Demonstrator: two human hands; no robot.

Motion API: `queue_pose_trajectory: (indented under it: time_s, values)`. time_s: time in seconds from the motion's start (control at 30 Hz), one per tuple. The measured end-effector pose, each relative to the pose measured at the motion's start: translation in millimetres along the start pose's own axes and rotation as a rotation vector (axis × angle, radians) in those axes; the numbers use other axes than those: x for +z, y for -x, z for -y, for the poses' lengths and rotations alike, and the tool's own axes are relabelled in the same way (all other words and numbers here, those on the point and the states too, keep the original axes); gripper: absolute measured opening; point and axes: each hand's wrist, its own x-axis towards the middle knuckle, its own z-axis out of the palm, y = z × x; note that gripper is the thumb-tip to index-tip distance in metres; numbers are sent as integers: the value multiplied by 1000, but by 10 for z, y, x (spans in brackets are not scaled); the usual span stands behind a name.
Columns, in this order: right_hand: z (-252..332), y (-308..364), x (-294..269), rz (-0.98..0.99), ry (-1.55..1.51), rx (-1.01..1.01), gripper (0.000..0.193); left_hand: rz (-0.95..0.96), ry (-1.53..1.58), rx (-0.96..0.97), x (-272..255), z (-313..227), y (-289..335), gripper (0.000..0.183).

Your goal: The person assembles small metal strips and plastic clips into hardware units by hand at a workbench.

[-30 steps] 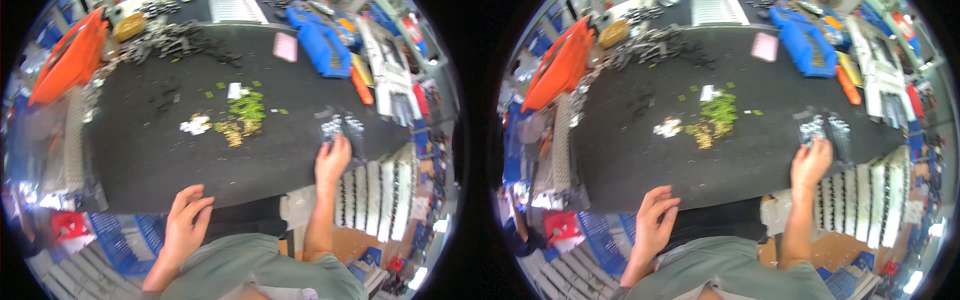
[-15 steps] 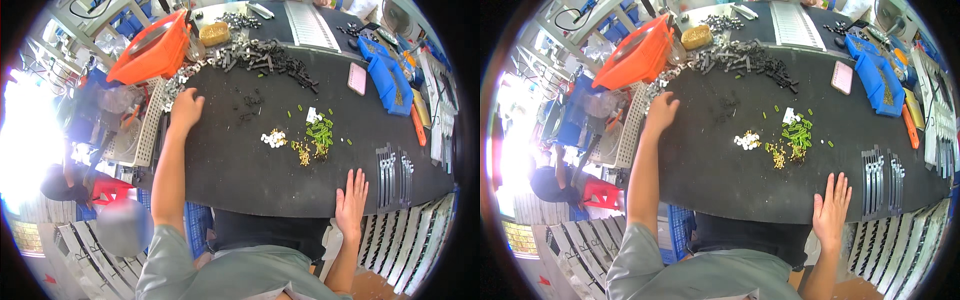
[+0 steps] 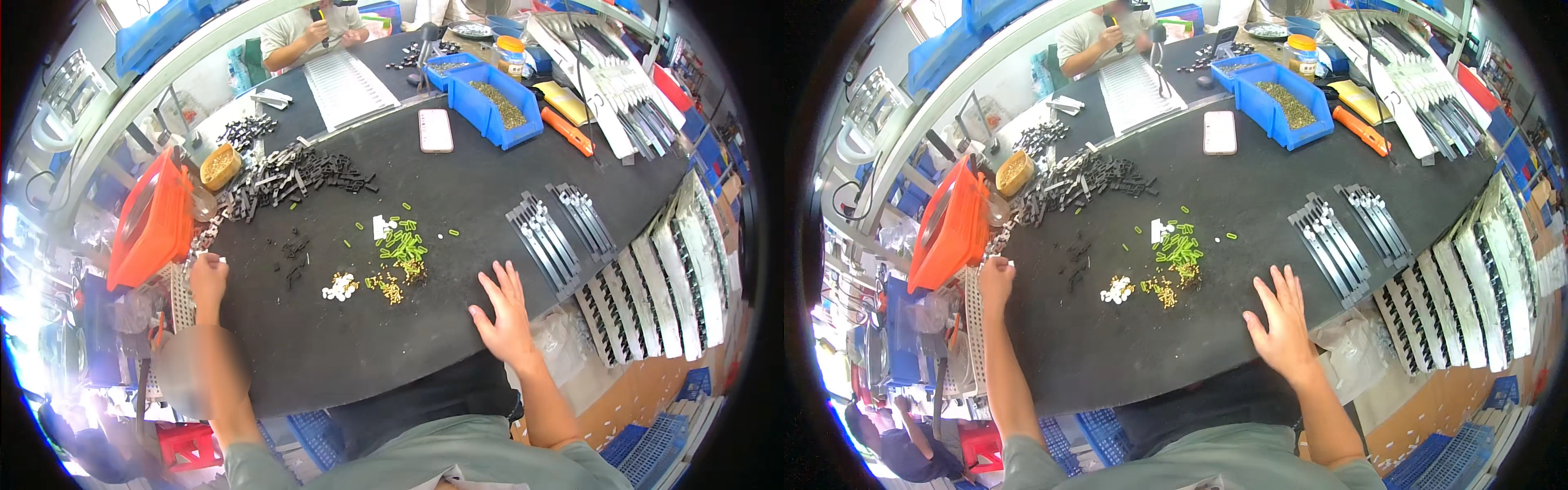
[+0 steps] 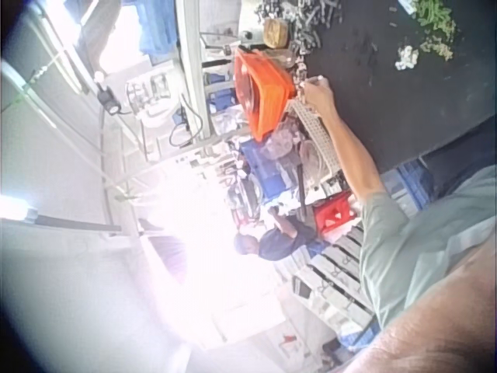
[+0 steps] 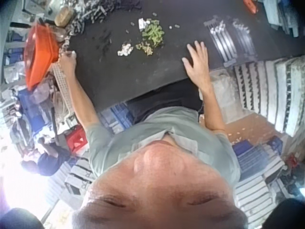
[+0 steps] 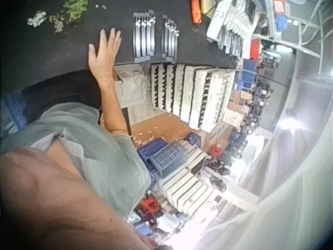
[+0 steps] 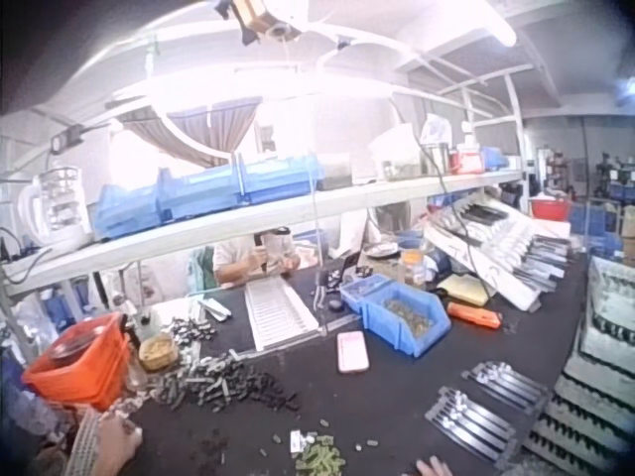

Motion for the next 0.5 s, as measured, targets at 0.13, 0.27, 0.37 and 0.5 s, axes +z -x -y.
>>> queue_pose_trajectory:
  time_s: [0.13,0.27,0.37,0.5]
  values:
    - [691,26,54,146,-567,-17,55,404,667,43,-552,-1443,1145,19]
    - [1107,71,327,581,-1220,231,42,815,844,153,-669,-1912,1956,26]
    - [1052,128,427,552,-1312,349,34,793,745,139,-676,-2008,2091,29]
    - [804,167,479,438,-1334,389,22,823,882,56,-638,-2007,1805,30]
